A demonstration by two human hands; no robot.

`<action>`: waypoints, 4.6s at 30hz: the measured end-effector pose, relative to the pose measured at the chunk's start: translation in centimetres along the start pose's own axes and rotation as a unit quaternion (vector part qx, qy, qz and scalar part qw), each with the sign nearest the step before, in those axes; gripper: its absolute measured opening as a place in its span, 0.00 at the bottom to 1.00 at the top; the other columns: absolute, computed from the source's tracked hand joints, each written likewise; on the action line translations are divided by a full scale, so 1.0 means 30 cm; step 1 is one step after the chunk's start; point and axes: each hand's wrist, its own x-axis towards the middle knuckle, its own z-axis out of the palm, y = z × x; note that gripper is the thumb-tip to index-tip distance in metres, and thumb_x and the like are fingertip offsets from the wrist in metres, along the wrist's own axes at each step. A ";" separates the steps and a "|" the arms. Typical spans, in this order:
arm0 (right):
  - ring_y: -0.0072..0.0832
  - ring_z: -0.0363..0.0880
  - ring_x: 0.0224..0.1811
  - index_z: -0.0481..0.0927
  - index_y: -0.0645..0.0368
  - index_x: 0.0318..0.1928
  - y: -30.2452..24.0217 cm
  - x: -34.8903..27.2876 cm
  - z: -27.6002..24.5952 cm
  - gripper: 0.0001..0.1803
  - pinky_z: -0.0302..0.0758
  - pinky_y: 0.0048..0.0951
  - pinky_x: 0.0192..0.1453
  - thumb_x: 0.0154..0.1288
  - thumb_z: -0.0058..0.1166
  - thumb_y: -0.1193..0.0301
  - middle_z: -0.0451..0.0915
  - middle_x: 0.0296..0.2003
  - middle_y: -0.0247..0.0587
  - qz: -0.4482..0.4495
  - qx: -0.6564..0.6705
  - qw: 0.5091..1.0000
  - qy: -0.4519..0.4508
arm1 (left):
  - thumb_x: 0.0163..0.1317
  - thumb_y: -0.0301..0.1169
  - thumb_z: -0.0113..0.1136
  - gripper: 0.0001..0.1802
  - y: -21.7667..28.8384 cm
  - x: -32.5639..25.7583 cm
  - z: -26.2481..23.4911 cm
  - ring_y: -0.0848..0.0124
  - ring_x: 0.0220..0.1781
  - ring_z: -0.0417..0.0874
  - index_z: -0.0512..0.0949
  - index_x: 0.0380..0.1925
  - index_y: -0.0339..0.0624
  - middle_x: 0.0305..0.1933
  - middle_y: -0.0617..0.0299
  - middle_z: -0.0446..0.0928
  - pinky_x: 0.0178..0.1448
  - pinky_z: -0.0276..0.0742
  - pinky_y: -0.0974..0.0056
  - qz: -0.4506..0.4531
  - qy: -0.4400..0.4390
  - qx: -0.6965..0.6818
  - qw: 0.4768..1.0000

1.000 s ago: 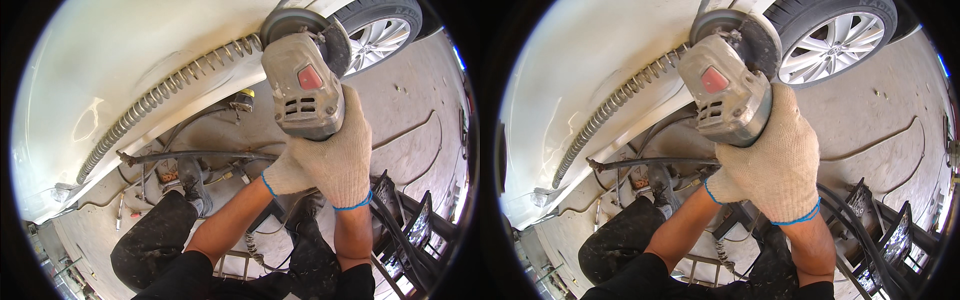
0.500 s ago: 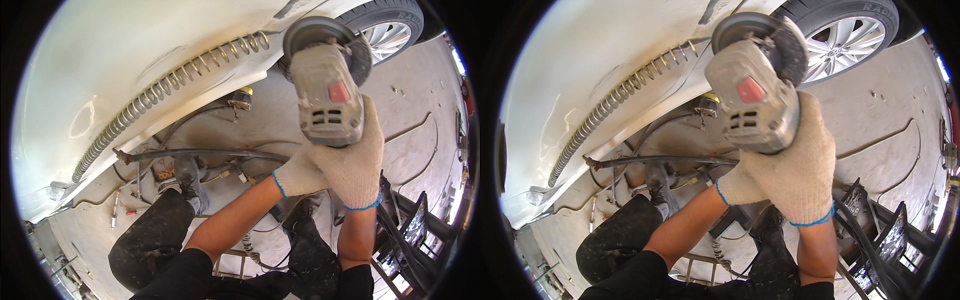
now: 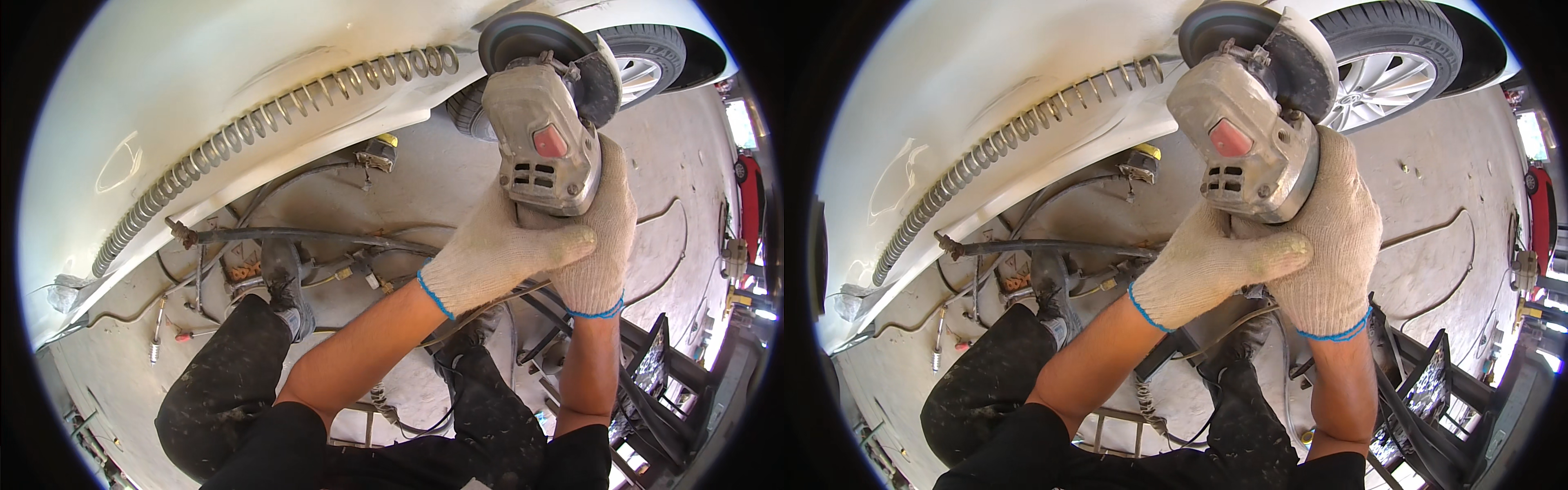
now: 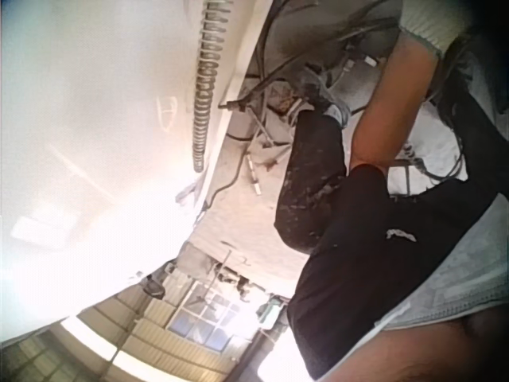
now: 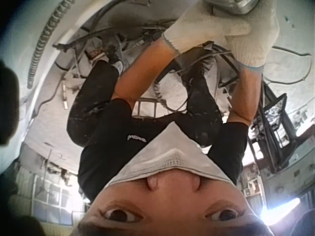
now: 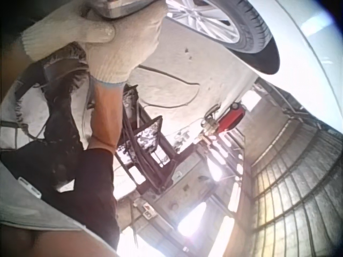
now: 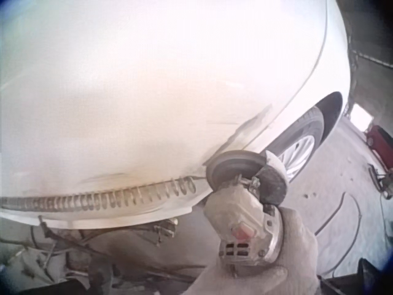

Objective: The person kneels beside a white car and uses a heat gun to warm the side panel, then uses an angle grinder to smooth the surface. The person switches between tools and continues grinding along the panel's edge.

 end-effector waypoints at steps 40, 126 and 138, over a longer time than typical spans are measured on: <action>0.55 0.83 0.44 0.71 0.60 0.57 0.003 0.008 0.083 0.41 0.80 0.46 0.45 0.42 0.75 0.60 0.82 0.41 0.54 -0.023 0.002 0.999 0.040 | 0.52 0.36 0.75 0.37 -0.008 0.002 -0.051 0.68 0.59 0.77 0.70 0.59 0.31 0.57 0.54 0.77 0.65 0.73 0.62 0.039 0.036 0.003 0.999; 0.51 0.86 0.42 0.70 0.60 0.58 0.008 -0.004 0.096 0.41 0.81 0.39 0.45 0.44 0.76 0.61 0.83 0.40 0.52 -0.002 0.081 0.994 0.073 | 0.50 0.38 0.77 0.41 0.023 -0.004 -0.044 0.67 0.58 0.78 0.68 0.60 0.32 0.58 0.53 0.77 0.63 0.74 0.62 0.012 0.024 0.023 0.999; 0.53 0.84 0.45 0.70 0.62 0.58 -0.003 -0.006 0.105 0.41 0.80 0.43 0.47 0.44 0.75 0.61 0.83 0.40 0.54 -0.004 0.037 0.999 0.028 | 0.50 0.37 0.77 0.41 -0.005 -0.014 -0.070 0.68 0.59 0.77 0.68 0.61 0.32 0.58 0.54 0.77 0.64 0.74 0.62 0.018 0.045 -0.001 0.999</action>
